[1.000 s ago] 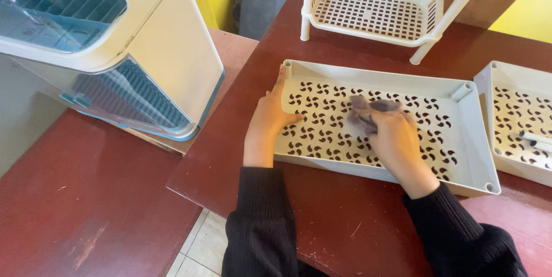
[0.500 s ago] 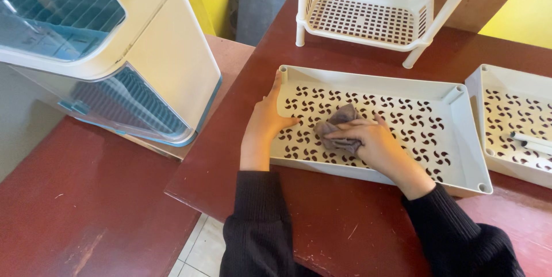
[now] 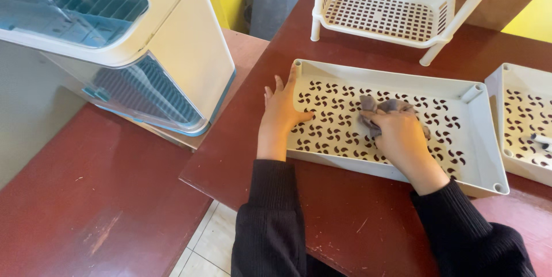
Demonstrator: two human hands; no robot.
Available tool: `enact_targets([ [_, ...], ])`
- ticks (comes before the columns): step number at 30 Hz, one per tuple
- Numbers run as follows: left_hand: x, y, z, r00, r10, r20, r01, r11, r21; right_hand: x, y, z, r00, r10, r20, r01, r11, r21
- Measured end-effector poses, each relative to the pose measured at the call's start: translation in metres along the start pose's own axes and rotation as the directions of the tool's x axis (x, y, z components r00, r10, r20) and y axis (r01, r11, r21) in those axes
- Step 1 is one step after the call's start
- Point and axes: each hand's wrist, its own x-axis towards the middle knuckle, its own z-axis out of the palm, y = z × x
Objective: The person wipes a white perforated tray with a gray cloth, then inserts white plastic poles into the tray's corner holes to begin assembling a shelving unit. The tray and poles are handled directly by hand.
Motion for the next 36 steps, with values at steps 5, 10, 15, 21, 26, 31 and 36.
enact_targets([
  [5, -0.007, 0.012, -0.011, 1.0, -0.026, -0.003, 0.027, 0.998, 0.057, 0.006, -0.026, -0.019, 0.921, 0.017, 0.39, -0.195, 0.886, 0.422],
  [10, -0.013, 0.021, -0.02, 0.993, -0.075, 0.094, 0.071, 0.996, 0.053, -0.003, -0.028, -0.041, 0.98, -0.19, -0.062, 0.165, 0.592, 0.789],
  [15, -0.013, 0.02, -0.023, 0.994, -0.058, 0.091, 0.048, 0.993, 0.106, -0.025, -0.006, -0.05, 0.969, 0.028, -0.244, 0.127, 0.795, 0.594],
  [21, -0.009, 0.013, -0.016, 0.994, -0.045, 0.097, 0.041, 0.998, 0.043, -0.065, 0.056, -0.06, 0.979, 0.079, -0.187, -0.074, 0.997, 0.033],
  [26, 0.001, 0.005, -0.009, 0.999, 0.017, 0.038, -0.021, 0.995, 0.096, -0.075, 0.083, -0.037, 0.994, 0.102, 0.044, -0.107, 0.986, 0.125],
  [31, -0.013, 0.021, -0.024, 0.848, 0.478, -0.227, -0.401, 0.86, 0.315, -0.081, 0.079, -0.022, 0.96, 0.153, 0.234, -0.227, 0.915, 0.332],
  [36, -0.055, 0.064, -0.029, 0.908, 0.345, 0.24, -0.375, 0.922, 0.093, -0.082, 0.077, -0.022, 0.97, 0.169, 0.173, -0.22, 0.914, 0.341],
])
